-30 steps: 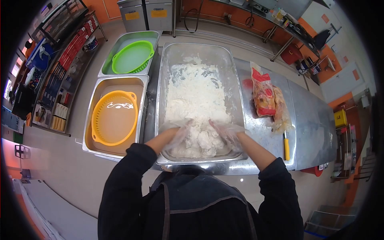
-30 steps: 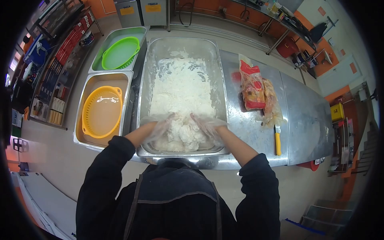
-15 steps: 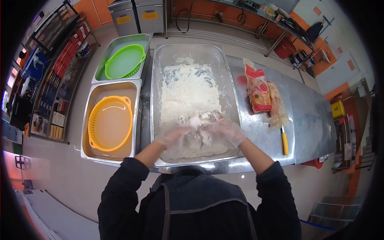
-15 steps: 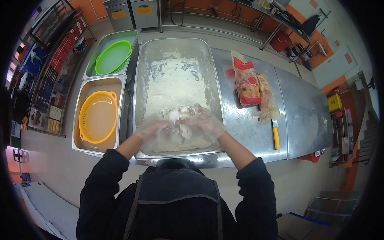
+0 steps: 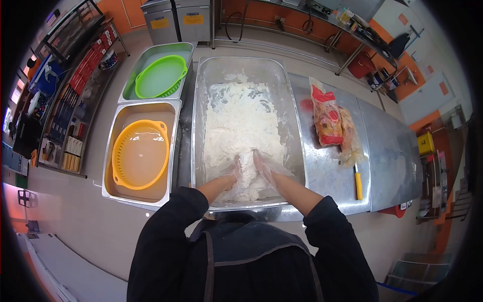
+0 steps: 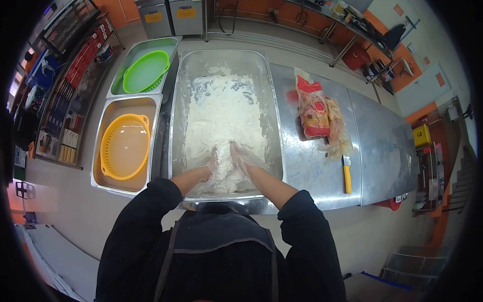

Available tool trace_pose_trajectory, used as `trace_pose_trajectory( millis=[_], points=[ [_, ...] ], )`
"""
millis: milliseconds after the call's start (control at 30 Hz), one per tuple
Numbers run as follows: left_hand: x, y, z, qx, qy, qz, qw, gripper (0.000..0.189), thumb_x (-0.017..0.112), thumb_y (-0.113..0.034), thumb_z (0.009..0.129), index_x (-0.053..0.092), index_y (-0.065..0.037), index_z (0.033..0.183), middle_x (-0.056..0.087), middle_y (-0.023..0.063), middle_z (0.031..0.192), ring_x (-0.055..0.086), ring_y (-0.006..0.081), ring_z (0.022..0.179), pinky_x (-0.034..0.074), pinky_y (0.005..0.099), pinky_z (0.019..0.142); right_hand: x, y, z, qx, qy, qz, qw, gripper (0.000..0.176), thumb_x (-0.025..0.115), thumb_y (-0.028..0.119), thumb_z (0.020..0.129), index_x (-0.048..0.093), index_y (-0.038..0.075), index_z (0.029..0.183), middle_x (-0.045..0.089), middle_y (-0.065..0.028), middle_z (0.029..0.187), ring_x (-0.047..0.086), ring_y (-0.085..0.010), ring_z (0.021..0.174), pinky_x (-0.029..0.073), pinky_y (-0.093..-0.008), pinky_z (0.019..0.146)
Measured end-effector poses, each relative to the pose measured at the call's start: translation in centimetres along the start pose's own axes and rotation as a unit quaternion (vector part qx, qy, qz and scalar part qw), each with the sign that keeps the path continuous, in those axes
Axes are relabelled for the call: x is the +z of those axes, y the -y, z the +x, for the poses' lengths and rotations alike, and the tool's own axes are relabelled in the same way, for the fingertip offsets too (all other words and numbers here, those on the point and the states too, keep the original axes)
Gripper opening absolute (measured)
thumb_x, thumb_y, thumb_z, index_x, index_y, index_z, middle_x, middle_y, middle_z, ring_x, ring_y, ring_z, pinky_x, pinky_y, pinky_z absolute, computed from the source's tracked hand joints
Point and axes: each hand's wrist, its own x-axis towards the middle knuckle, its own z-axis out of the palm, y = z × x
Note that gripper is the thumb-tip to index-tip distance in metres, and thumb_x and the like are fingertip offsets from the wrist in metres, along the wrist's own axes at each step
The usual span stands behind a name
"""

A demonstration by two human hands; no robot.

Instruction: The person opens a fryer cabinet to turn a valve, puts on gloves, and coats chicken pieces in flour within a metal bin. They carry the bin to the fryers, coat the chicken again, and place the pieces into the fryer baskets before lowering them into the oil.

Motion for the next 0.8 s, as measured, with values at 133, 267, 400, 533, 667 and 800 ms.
trace_pose_trajectory(
  millis=[133, 267, 400, 533, 667, 800],
  points=[
    [-2.8, -2.1, -3.6, 0.127, -0.025, 0.138, 0.982, 0.051, 0.029, -0.043, 0.09, 0.036, -0.01, 0.128, 0.047, 0.0094, 0.12, 0.044, 0.0199, 0.108, 0.033, 0.0331, 0.094, -3.0, -2.1, -0.8, -0.173, 0.084, 0.095, 0.977, 0.056, 0.045, 0.043, 0.084, 0.043, 0.001, 0.122, 0.054, -0.0159, 0.111, 0.049, -0.0245, 0.105, 0.032, -0.0309, 0.094],
    [-4.9, -11.2, -14.1, 0.161, 0.057, 0.47, 0.866, 0.046, 0.032, -0.039, 0.09, 0.042, -0.009, 0.124, 0.053, 0.0091, 0.113, 0.047, 0.018, 0.103, 0.035, 0.0319, 0.09, -4.4, 0.0, -5.6, -0.292, -0.025, -0.054, 0.955, 0.046, 0.055, 0.029, 0.08, 0.048, 0.001, 0.116, 0.061, -0.0124, 0.094, 0.054, -0.0204, 0.097, 0.038, -0.0305, 0.087],
    [-7.1, -11.1, -11.9, 0.212, 0.082, 0.323, 0.919, 0.039, 0.038, -0.035, 0.088, 0.051, -0.006, 0.111, 0.057, 0.0115, 0.099, 0.054, 0.0211, 0.087, 0.042, 0.0364, 0.077, -6.5, 1.1, -5.5, -0.196, 0.052, -0.085, 0.976, 0.042, 0.055, 0.029, 0.079, 0.05, 0.004, 0.112, 0.06, -0.0112, 0.098, 0.055, -0.018, 0.094, 0.04, -0.0293, 0.085],
    [-5.0, -12.7, -8.6, 0.11, -0.231, 0.369, 0.894, 0.043, 0.04, -0.039, 0.087, 0.06, -0.002, 0.097, 0.058, 0.0102, 0.078, 0.053, 0.0181, 0.071, 0.042, 0.0342, 0.066, -4.4, -7.3, 11.2, -0.291, -0.064, -0.216, 0.93, 0.038, 0.05, 0.025, 0.083, 0.05, 0.004, 0.114, 0.058, -0.0094, 0.104, 0.055, -0.0154, 0.095, 0.042, -0.0286, 0.084],
    [-6.8, -6.8, 2.7, 0.282, -0.106, 0.035, 0.953, 0.046, 0.037, -0.041, 0.087, 0.054, -0.003, 0.107, 0.055, 0.0116, 0.098, 0.05, 0.0219, 0.091, 0.038, 0.0332, 0.081, 2.6, -6.4, 17.8, -0.337, 0.056, 0.448, 0.826, 0.03, 0.042, 0.02, 0.089, 0.052, 0.001, 0.109, 0.052, -0.0029, 0.11, 0.049, -0.0145, 0.097, 0.038, -0.0271, 0.088],
    [-2.9, -8.4, -2.0, 0.147, 0.025, -0.308, 0.94, 0.047, 0.039, -0.038, 0.088, 0.043, -0.006, 0.121, 0.044, 0.0116, 0.121, 0.04, 0.0219, 0.112, 0.031, 0.0307, 0.094, 0.5, -0.6, 10.5, -0.12, 0.107, 0.333, 0.929, 0.032, 0.042, 0.019, 0.089, 0.049, 0.004, 0.116, 0.047, -0.005, 0.121, 0.038, -0.0155, 0.117, 0.028, -0.0302, 0.098]
  ],
)
